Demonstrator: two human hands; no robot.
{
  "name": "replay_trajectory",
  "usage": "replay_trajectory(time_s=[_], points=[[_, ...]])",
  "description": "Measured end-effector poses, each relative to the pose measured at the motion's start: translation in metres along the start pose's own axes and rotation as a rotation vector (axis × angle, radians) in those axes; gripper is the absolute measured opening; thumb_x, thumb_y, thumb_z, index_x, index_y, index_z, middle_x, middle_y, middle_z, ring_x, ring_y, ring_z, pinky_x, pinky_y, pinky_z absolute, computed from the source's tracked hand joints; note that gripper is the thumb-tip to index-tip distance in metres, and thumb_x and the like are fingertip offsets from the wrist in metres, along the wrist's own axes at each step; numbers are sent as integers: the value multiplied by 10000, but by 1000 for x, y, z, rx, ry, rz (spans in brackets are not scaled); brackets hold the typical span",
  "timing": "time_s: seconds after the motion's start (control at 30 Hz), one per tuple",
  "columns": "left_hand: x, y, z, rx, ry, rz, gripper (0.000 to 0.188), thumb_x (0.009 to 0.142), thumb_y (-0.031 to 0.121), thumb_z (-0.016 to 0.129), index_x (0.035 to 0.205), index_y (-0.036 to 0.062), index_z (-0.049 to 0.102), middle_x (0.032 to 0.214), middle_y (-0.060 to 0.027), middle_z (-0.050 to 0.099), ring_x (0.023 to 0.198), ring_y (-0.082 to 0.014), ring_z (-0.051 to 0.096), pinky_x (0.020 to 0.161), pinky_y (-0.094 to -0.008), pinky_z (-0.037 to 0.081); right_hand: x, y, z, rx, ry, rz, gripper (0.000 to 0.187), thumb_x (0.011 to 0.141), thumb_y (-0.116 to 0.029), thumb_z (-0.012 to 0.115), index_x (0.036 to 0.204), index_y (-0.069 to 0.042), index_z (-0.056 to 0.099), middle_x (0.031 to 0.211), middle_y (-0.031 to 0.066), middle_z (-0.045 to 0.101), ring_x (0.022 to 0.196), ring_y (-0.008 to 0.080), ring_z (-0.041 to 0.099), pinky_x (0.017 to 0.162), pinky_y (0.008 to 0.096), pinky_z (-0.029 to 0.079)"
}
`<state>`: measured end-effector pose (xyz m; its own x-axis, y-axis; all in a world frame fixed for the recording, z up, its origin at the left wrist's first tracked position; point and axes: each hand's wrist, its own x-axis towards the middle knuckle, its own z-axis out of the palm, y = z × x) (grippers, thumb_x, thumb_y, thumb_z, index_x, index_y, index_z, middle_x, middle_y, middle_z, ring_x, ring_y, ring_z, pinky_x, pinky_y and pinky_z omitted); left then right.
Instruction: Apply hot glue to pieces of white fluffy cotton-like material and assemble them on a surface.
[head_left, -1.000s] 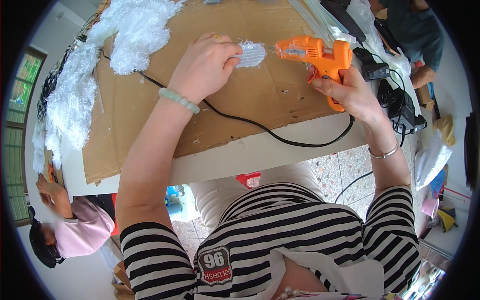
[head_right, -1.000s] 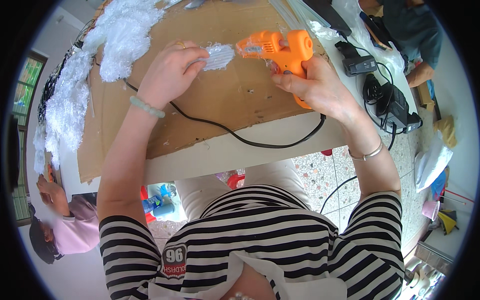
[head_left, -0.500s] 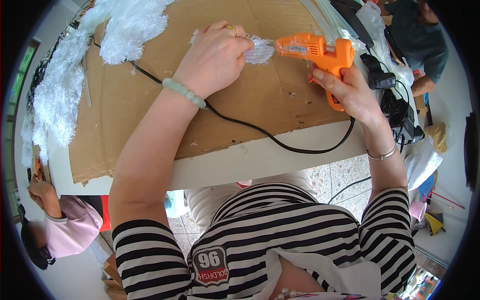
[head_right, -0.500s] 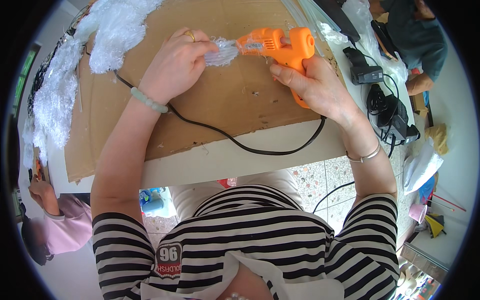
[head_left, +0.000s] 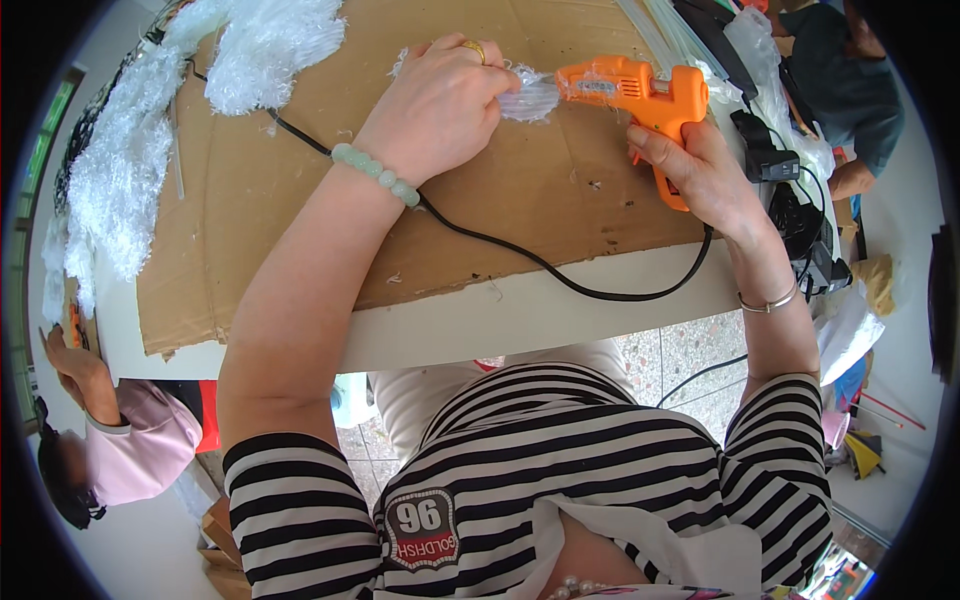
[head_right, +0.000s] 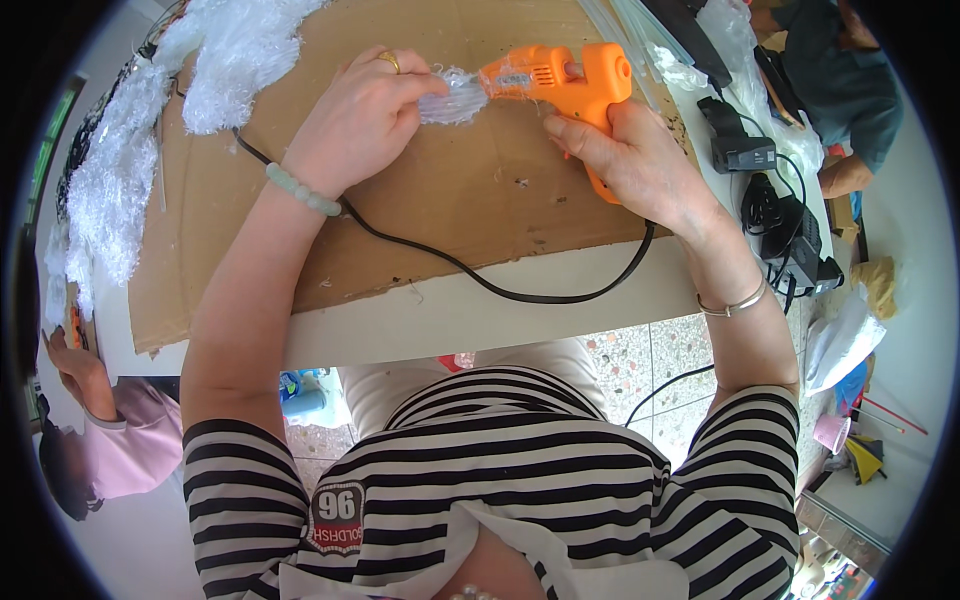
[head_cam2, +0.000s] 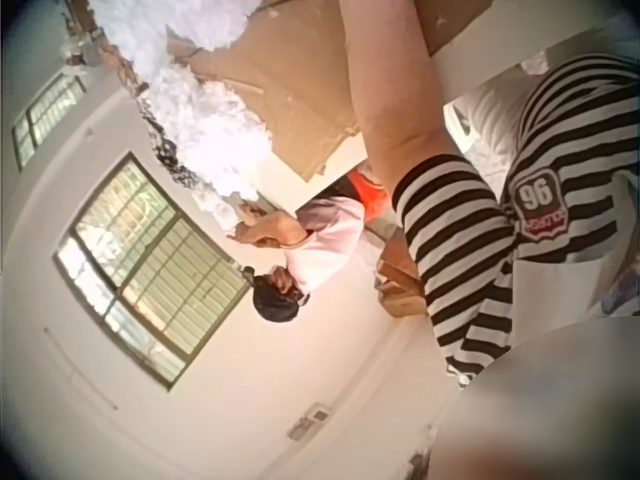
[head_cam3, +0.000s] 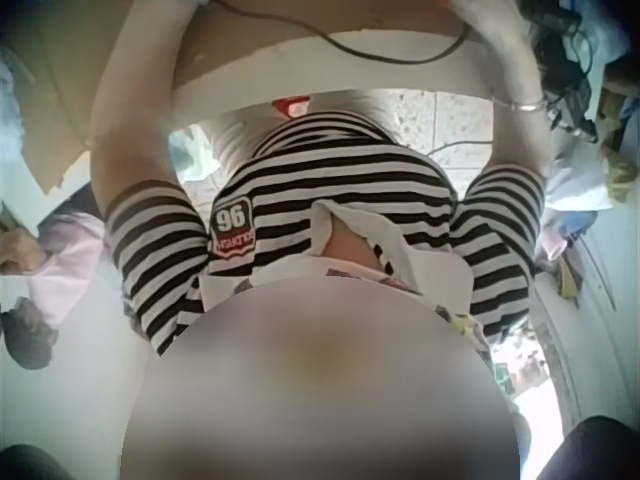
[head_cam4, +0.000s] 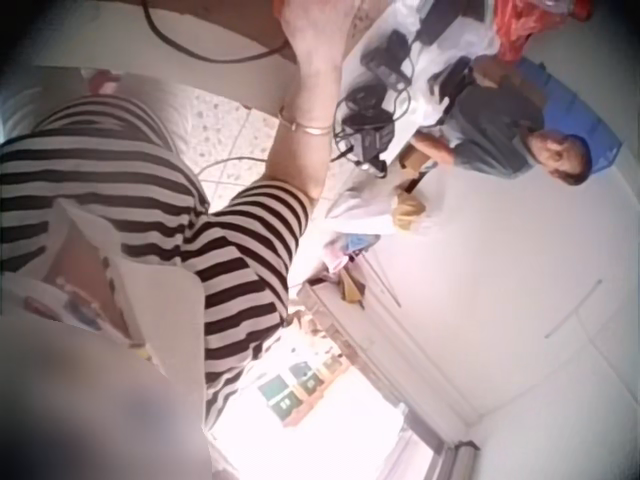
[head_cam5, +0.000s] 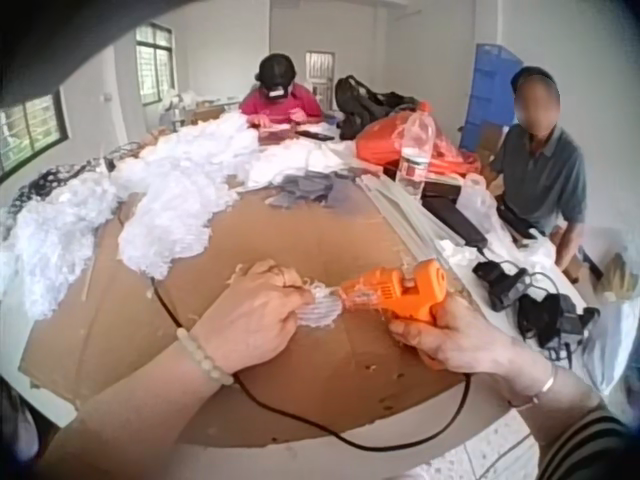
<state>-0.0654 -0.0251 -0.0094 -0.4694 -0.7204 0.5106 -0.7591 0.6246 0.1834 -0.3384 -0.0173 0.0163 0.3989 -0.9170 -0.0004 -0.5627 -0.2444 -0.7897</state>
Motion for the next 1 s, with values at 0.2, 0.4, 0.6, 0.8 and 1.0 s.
replay_trajectory(time_s=[0.2,0.4,0.6,0.8,1.0], points=[[-1,-1,0,5,-6,6,253,761,-40,515,935,43,679,961,-70,625,931,-303,577,921,-419,440,-3,-3,1,-14,6,4,352,931,-359,600,821,-24,605,634,-6,516,575,76,482,529,252,391],[-1,-1,2,29,17,19,258,763,-36,510,934,47,685,960,-60,626,923,-288,566,886,-399,451,-6,-9,-3,-63,-25,21,323,926,-338,597,896,-17,616,700,6,553,641,92,516,586,263,423],[-1,-3,2,22,20,22,274,760,-40,505,939,51,692,957,-56,628,902,-281,559,872,-390,455,-12,-12,-4,-59,-48,21,300,930,-312,593,972,-15,602,728,2,554,650,97,508,600,261,421],[-1,-3,1,22,15,21,275,764,-37,499,935,48,697,963,-54,635,901,-281,559,875,-390,454,-14,-9,-1,12,-37,-30,287,930,-292,606,977,-9,591,722,-13,536,634,82,482,579,253,404],[0,-3,0,15,-9,-25,242,799,15,523,909,86,726,958,-30,668,953,-252,578,880,-419,463,-12,-7,-2,-23,-69,16,313,928,-315,613,933,-2,598,649,-21,507,582,69,463,529,247,376]])
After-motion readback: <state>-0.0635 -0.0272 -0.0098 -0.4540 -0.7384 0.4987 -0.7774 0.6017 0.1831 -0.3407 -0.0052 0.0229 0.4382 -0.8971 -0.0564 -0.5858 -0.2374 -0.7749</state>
